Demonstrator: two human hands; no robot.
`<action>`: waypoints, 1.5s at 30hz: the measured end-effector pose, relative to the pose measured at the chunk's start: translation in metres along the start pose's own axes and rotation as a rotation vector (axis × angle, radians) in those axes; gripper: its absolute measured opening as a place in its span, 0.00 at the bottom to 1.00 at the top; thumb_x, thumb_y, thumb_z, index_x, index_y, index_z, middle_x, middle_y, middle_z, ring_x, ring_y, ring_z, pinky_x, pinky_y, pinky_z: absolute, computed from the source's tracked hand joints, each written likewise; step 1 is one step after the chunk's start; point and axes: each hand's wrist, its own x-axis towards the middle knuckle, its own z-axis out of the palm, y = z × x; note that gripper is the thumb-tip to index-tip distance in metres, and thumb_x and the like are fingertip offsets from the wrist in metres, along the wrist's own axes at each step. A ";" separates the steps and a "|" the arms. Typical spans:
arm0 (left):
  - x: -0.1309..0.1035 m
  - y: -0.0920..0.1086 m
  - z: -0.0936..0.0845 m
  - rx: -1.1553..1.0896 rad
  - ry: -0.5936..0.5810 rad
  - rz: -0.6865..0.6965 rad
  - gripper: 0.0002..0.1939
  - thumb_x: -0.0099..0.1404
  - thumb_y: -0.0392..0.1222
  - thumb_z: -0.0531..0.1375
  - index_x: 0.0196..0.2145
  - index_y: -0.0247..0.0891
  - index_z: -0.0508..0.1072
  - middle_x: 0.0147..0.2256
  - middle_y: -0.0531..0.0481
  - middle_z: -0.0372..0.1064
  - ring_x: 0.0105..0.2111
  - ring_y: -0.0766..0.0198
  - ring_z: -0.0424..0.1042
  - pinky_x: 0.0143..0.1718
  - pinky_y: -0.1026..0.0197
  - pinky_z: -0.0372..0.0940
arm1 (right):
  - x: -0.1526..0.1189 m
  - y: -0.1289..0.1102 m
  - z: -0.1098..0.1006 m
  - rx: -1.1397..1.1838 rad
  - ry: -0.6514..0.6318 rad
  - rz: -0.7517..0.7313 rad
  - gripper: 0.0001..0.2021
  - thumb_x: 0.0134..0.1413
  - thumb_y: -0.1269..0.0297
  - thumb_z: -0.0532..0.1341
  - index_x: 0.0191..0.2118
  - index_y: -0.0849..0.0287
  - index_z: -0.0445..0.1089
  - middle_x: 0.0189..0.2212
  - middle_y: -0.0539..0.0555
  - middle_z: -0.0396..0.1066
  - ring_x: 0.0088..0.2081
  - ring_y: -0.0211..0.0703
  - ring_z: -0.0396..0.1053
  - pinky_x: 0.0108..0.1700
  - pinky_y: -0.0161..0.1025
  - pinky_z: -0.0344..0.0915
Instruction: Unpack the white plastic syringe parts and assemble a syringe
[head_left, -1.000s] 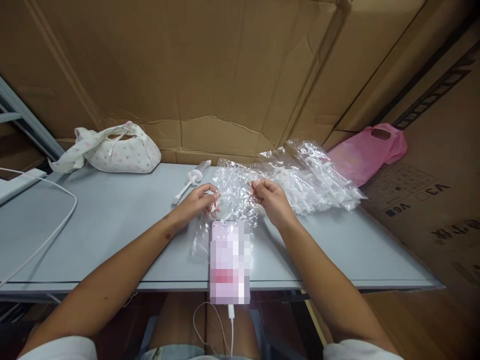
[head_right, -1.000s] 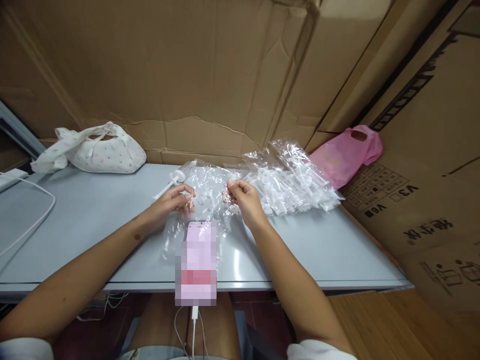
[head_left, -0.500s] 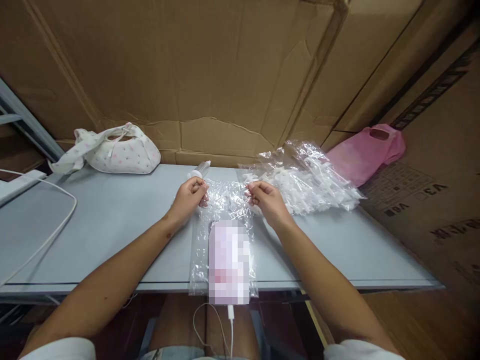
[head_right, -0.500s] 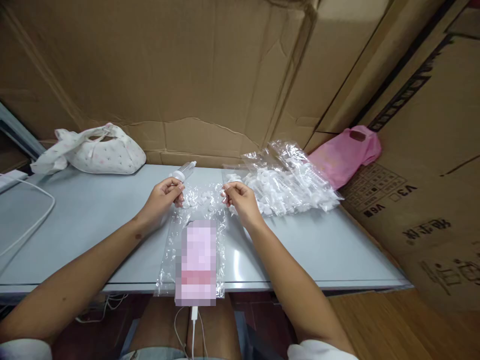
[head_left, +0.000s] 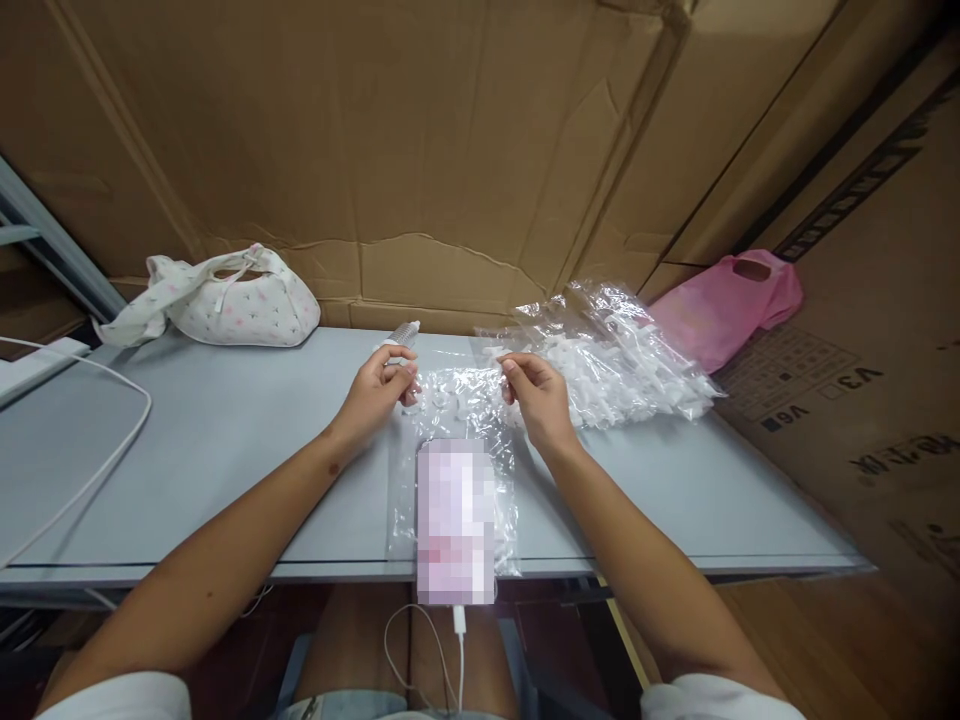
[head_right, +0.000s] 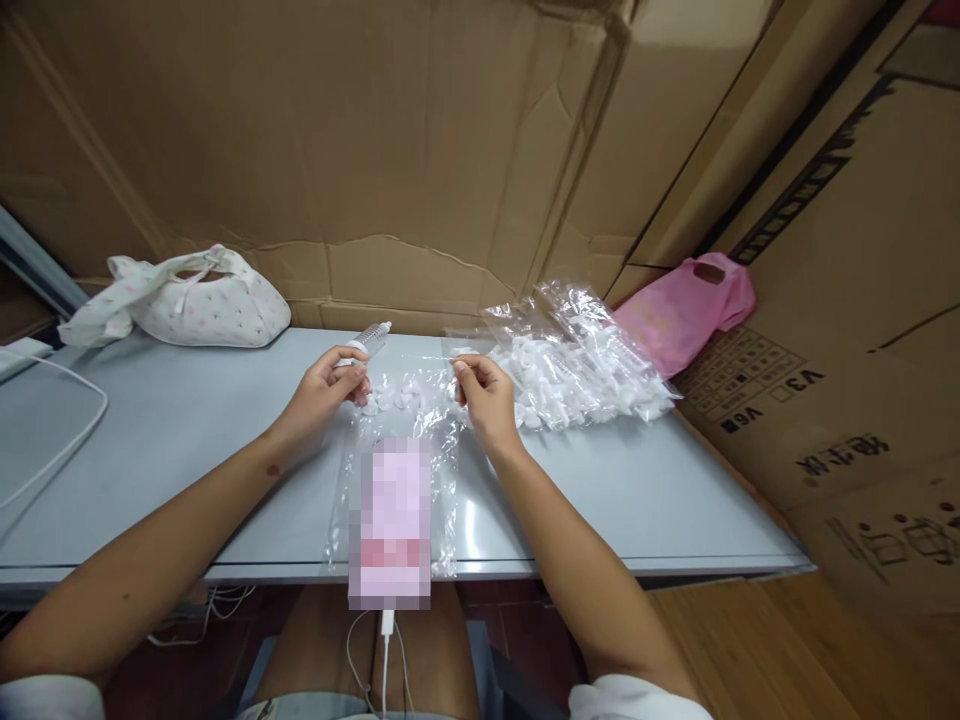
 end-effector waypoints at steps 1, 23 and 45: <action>0.000 0.000 0.000 -0.002 -0.055 -0.047 0.12 0.61 0.47 0.60 0.40 0.40 0.65 0.24 0.55 0.68 0.23 0.69 0.66 0.29 0.63 0.62 | 0.001 -0.001 -0.002 0.006 0.040 -0.013 0.11 0.48 0.56 0.65 0.32 0.58 0.71 0.19 0.44 0.62 0.19 0.31 0.59 0.22 0.33 0.56; 0.032 0.000 -0.048 0.250 0.214 -0.030 0.09 0.59 0.36 0.53 0.36 0.36 0.71 0.31 0.49 0.71 0.25 0.67 0.69 0.29 0.63 0.63 | -0.005 -0.016 0.001 0.006 -0.142 0.198 0.22 0.44 0.48 0.66 0.41 0.59 0.69 0.23 0.49 0.71 0.23 0.36 0.68 0.29 0.38 0.65; 0.031 0.015 -0.073 1.043 0.120 0.287 0.14 0.64 0.47 0.52 0.42 0.41 0.72 0.43 0.45 0.72 0.44 0.54 0.69 0.45 0.57 0.60 | -0.007 -0.009 0.002 -0.089 -0.216 0.147 0.17 0.48 0.49 0.64 0.36 0.59 0.71 0.23 0.49 0.70 0.23 0.34 0.67 0.29 0.36 0.64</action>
